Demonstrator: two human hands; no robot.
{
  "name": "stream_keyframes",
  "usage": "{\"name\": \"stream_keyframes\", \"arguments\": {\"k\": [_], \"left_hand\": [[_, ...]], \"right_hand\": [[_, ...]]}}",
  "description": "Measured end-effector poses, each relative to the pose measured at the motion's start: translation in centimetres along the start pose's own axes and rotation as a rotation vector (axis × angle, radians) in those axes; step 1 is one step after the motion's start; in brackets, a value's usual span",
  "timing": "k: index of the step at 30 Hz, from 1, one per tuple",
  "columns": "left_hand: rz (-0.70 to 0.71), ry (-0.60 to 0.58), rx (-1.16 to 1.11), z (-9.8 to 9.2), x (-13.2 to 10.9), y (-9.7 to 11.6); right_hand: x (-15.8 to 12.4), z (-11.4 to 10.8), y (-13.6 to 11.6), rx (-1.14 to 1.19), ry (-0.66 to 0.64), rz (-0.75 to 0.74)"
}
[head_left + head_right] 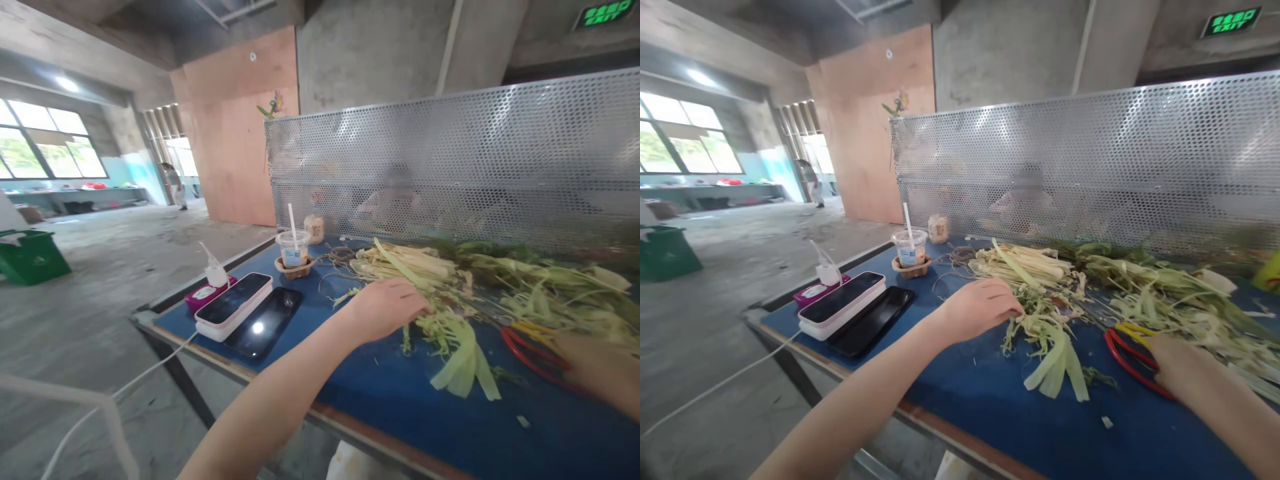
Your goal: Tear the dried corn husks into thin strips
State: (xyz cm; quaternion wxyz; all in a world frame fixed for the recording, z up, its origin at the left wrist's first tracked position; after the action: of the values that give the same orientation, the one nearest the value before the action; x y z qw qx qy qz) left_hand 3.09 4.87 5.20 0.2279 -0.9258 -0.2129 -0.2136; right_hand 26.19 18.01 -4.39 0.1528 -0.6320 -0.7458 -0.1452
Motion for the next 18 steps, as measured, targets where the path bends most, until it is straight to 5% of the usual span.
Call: {"name": "stream_keyframes", "arguments": {"k": [6, 11, 18], "left_hand": [[0.019, 0.021, -0.102, -0.7, 0.1, -0.1], [0.079, 0.111, -0.075, -1.8, 0.1, 0.4], [0.057, 0.204, -0.019, -2.6, 0.4, 0.7]], "right_hand": [[1.1, -3.0, 0.9, -0.054, -0.078, 0.049], [0.1, -7.6, 0.6, -0.201, -0.059, 0.194], [-0.8, -13.3, 0.1, -0.316, 0.176, 0.238]]}}
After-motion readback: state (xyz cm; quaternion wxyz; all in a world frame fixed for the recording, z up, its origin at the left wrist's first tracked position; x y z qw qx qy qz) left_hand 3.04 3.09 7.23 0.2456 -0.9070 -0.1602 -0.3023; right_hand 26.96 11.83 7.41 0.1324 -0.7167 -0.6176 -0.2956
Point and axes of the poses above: each hand's wrist, its own x-axis towards the middle knuckle, its own z-axis out of the palm, y = z × x, the point moved 8 cm from there along x, towards the middle knuckle, and after that the axes turned 15 degrees about z, right-handed, at the moved point
